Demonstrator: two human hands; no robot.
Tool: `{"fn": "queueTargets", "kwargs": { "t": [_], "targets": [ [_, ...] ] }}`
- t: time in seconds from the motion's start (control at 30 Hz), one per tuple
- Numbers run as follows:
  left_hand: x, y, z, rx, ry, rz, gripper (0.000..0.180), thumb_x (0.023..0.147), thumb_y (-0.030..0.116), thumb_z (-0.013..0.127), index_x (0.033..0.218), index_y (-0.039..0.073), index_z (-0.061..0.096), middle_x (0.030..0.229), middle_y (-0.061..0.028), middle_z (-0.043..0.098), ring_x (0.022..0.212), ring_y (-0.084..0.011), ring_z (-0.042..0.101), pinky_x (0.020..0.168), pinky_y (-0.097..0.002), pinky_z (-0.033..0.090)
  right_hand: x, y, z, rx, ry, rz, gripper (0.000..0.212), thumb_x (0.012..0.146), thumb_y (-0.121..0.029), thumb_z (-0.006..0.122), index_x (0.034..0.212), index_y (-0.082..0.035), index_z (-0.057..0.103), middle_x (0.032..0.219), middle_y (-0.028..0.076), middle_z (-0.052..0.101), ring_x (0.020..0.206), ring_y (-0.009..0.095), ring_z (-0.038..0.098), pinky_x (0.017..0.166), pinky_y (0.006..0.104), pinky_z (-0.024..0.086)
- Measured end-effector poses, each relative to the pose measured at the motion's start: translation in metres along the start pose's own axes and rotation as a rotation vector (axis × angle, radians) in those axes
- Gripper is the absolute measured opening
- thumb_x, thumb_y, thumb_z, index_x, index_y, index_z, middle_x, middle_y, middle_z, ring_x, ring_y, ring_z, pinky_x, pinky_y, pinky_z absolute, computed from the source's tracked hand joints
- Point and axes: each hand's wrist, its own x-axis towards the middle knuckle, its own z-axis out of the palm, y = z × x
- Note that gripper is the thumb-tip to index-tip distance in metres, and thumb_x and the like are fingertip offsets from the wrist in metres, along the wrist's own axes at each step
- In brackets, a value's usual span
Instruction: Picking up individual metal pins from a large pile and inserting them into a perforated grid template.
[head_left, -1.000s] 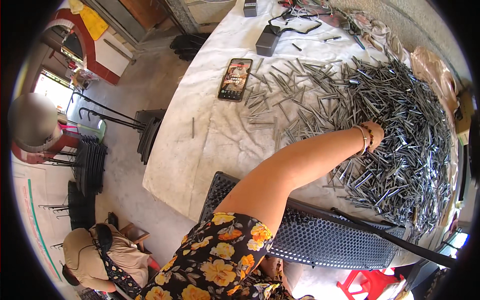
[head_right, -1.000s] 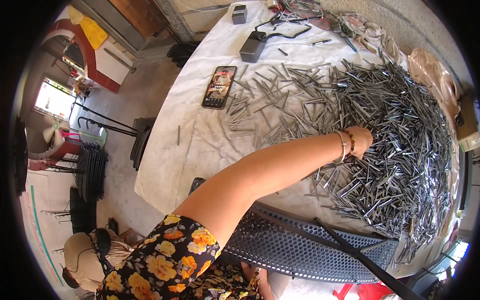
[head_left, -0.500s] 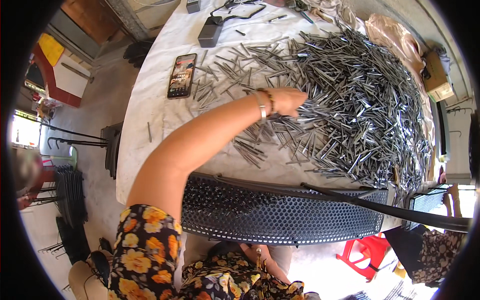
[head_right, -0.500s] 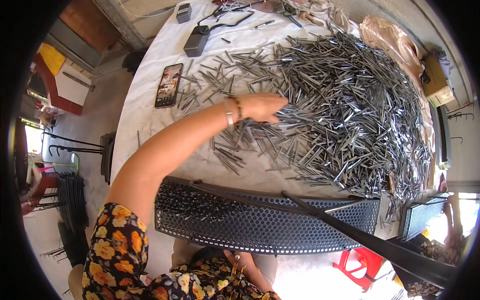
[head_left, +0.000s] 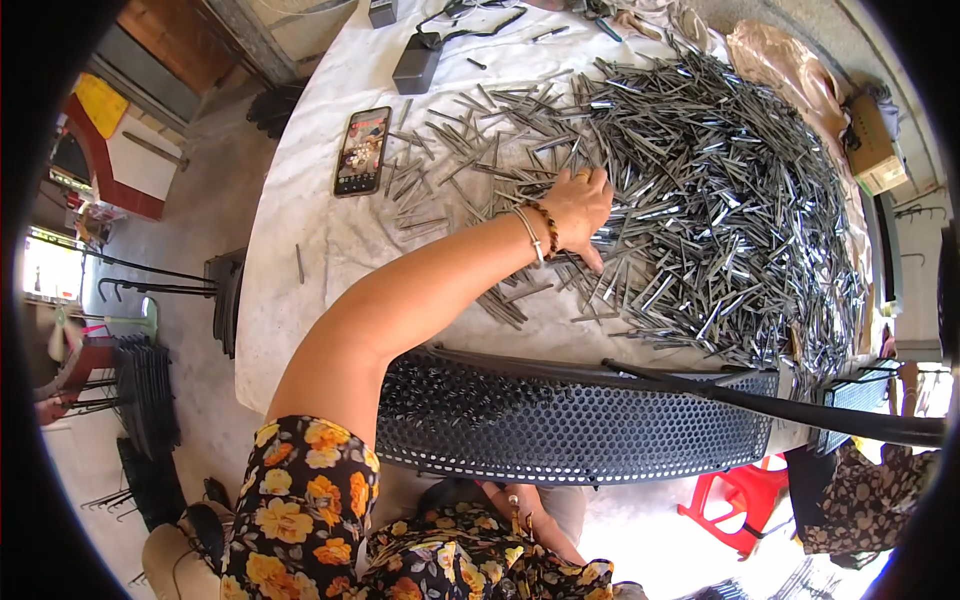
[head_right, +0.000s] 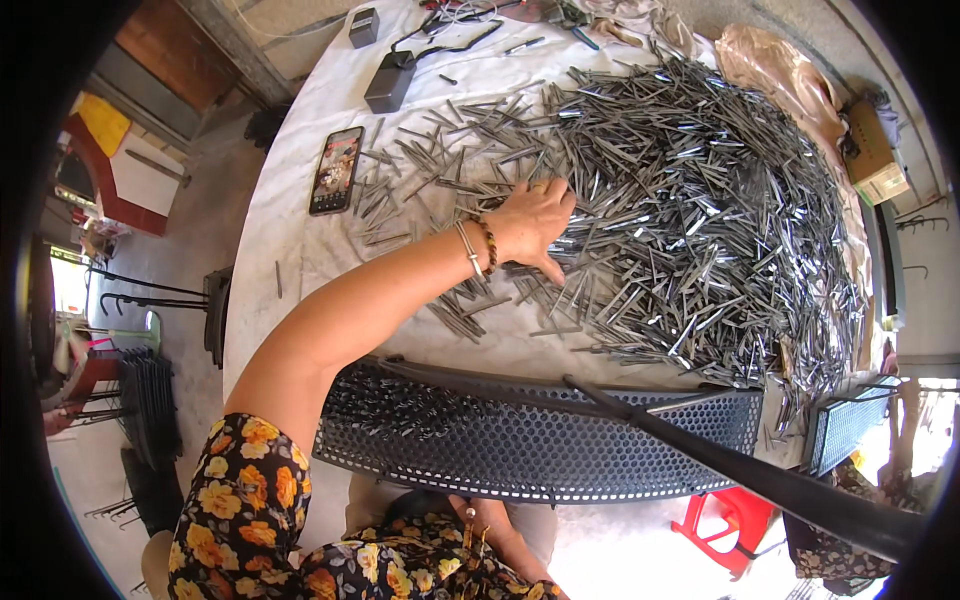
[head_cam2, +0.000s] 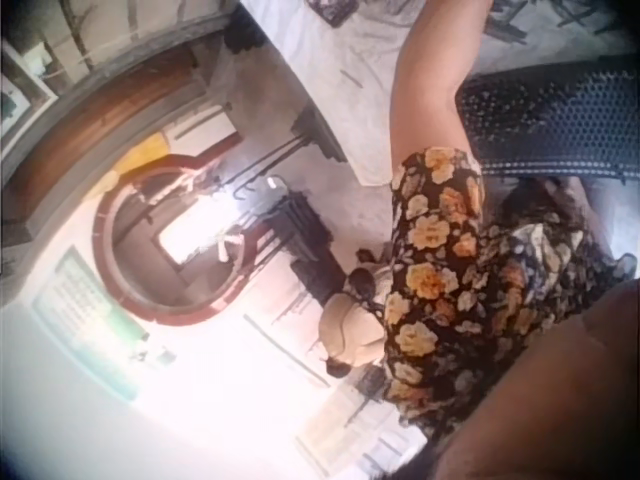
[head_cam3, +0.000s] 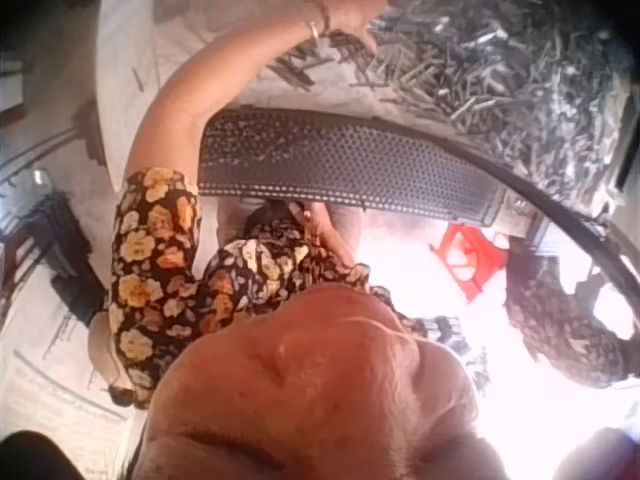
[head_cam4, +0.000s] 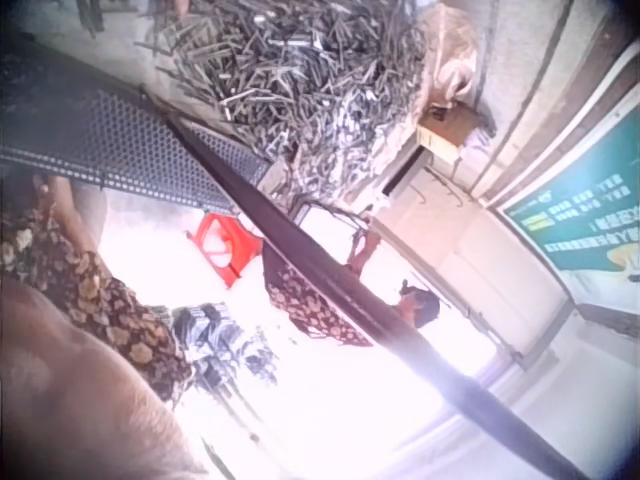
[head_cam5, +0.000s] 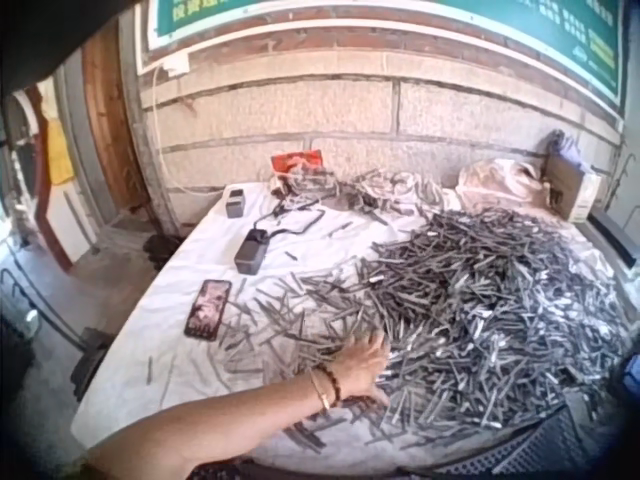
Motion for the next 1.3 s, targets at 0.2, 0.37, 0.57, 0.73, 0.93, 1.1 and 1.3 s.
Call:
{"fn": "queueTargets", "kwargs": {
  "t": [0.2, 0.37, 0.57, 0.73, 0.93, 1.1, 1.3],
  "targets": [
    [-0.040, -0.002, 0.026, -0.006, 0.134, 0.067, 0.059, 0.079, 0.038, 0.070, 0.119, 0.000, 0.048, 0.117, -0.0128, 0.046, 0.114, -0.0272, 0.043, 0.092, -0.0448, 0.036, 0.002, -0.006, -0.004, 0.184, -0.054, 0.036, 0.047, 0.082, -0.002, 0.063, 0.126, -0.001, 0.046, 0.124, 0.013, 0.050, 0.114, 0.024, 0.050, 0.094, 0.0337, 0.044],
    [-0.075, -0.015, 0.031, -0.080, 0.072, 0.059, 0.058, 0.084, 0.034, 0.065, 0.131, 0.006, 0.045, 0.124, -0.0102, 0.043, 0.118, -0.0245, 0.041, 0.096, -0.0435, 0.031, 0.003, -0.018, -0.006, -0.416, -0.072, -0.262, 0.033, 0.086, -0.006, 0.062, 0.119, -0.003, 0.056, 0.117, 0.013, 0.060, 0.110, 0.026, 0.057, 0.092, 0.0348, 0.047],
    [-0.068, -0.029, 0.028, 0.051, 0.345, -0.116, 0.080, 0.073, 0.041, 0.075, 0.133, 0.001, 0.041, 0.130, -0.0158, 0.039, 0.125, -0.0283, 0.039, 0.104, -0.0499, 0.028, 0.003, -0.022, -0.005, -0.392, -0.096, -0.304, 0.030, 0.086, -0.005, 0.062, 0.116, -0.002, 0.058, 0.113, 0.013, 0.061, 0.104, 0.025, 0.059, 0.087, 0.0351, 0.049],
    [-0.060, -0.005, 0.013, 0.066, 0.164, -0.142, 0.081, 0.063, 0.043, 0.082, 0.116, -0.007, 0.047, 0.109, -0.0176, 0.053, 0.113, -0.0297, 0.048, 0.101, -0.0469, 0.030, 0.000, -0.033, -0.007, -0.376, -0.137, -0.329, 0.027, 0.085, -0.002, 0.062, 0.111, 0.000, 0.058, 0.106, 0.014, 0.061, 0.098, 0.026, 0.059, 0.084, 0.0356, 0.047],
    [-0.045, -0.014, 0.005, -0.035, 0.032, -0.231, 0.067, 0.063, 0.034, 0.084, 0.109, -0.005, 0.054, 0.107, -0.0181, 0.056, 0.106, -0.0301, 0.055, 0.089, -0.0425, 0.039, 0.004, -0.033, -0.004, -0.420, -0.136, -0.424, 0.021, 0.086, -0.002, 0.062, 0.107, 0.000, 0.061, 0.104, 0.013, 0.063, 0.095, 0.023, 0.060, 0.082, 0.0340, 0.048],
    [-0.041, -0.010, 0.009, -0.011, 0.037, -0.239, 0.062, 0.065, 0.031, 0.083, 0.108, -0.005, 0.055, 0.108, -0.0211, 0.056, 0.099, -0.0335, 0.059, 0.087, -0.0429, 0.042, 0.007, -0.026, -0.003, -0.374, -0.157, -0.369, 0.022, 0.086, -0.005, 0.064, 0.107, 0.000, 0.061, 0.102, 0.015, 0.063, 0.090, 0.024, 0.061, 0.079, 0.0349, 0.049],
    [-0.037, -0.010, -0.002, -0.084, -0.149, -0.260, 0.035, 0.070, 0.026, 0.080, 0.098, 0.007, 0.069, 0.115, -0.0092, 0.063, 0.104, -0.0271, 0.061, 0.081, -0.0431, 0.049, 0.005, -0.027, 0.000, -0.371, -0.120, -0.390, 0.017, 0.087, -0.006, 0.064, 0.102, 0.001, 0.064, 0.084, 0.010, 0.064, 0.072, 0.019, 0.061, 0.065, 0.0315, 0.049]
  ]
}}
